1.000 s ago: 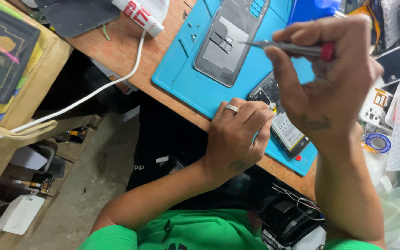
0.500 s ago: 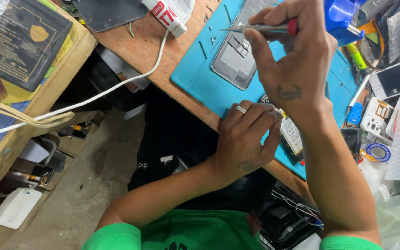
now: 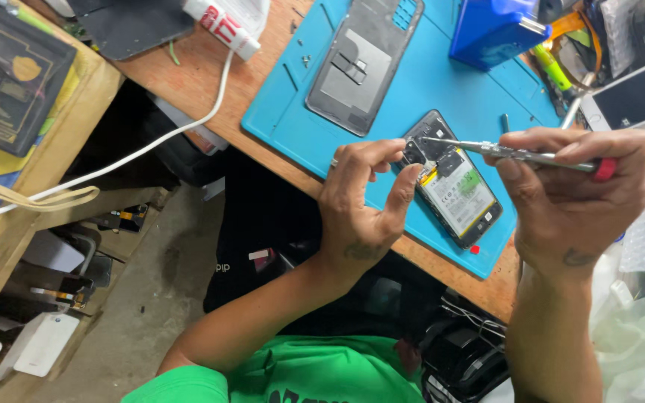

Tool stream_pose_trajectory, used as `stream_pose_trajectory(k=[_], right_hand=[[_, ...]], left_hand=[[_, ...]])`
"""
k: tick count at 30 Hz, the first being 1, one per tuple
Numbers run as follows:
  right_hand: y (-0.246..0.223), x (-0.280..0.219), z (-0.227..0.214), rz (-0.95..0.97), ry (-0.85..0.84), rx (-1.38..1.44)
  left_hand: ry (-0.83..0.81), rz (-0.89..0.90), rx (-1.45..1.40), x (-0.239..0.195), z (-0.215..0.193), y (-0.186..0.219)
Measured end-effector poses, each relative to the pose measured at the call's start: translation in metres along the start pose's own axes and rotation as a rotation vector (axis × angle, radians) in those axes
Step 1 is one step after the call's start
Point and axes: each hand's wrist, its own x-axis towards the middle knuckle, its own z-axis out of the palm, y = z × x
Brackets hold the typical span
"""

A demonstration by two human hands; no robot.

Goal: The person reassembles a disassembled smartphone by inserting the battery, connecting internal components, and securing the back cover. They use a screwdriver to tighten screws and align the casing. The phone is handled throughout the process on a cluttered workbench.

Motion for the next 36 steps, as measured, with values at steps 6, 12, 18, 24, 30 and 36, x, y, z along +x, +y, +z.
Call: stream_pose_trajectory(k=[6, 12, 18, 24, 30, 36], right_hand=[[0.014, -0.015, -0.010, 0.033, 0.027, 0.054], [0.012, -0.019, -0.008, 0.061, 0.045, 0.097], [0.012, -0.020, -0.008, 0.050, 0.035, 0.090], [0.010, -0.019, -0.007, 0.051, 0.012, 0.088], [0.009, -0.018, -0.009, 0.061, 0.005, 0.093], [0.008, -0.018, -0.013, 0.067, -0.015, 0.074]], left_hand=[[-0.058, 0.052, 0.109, 0.001, 0.003, 0.001], [-0.075, 0.051, 0.137, 0.000, 0.004, 0.001], [-0.063, 0.072, 0.104, 0.001, 0.004, 0.000], [-0.039, 0.075, 0.109, 0.002, 0.004, 0.002], [-0.032, 0.070, 0.096, 0.002, 0.004, 0.002], [-0.048, 0.076, 0.092, 0.002, 0.003, 0.002]])
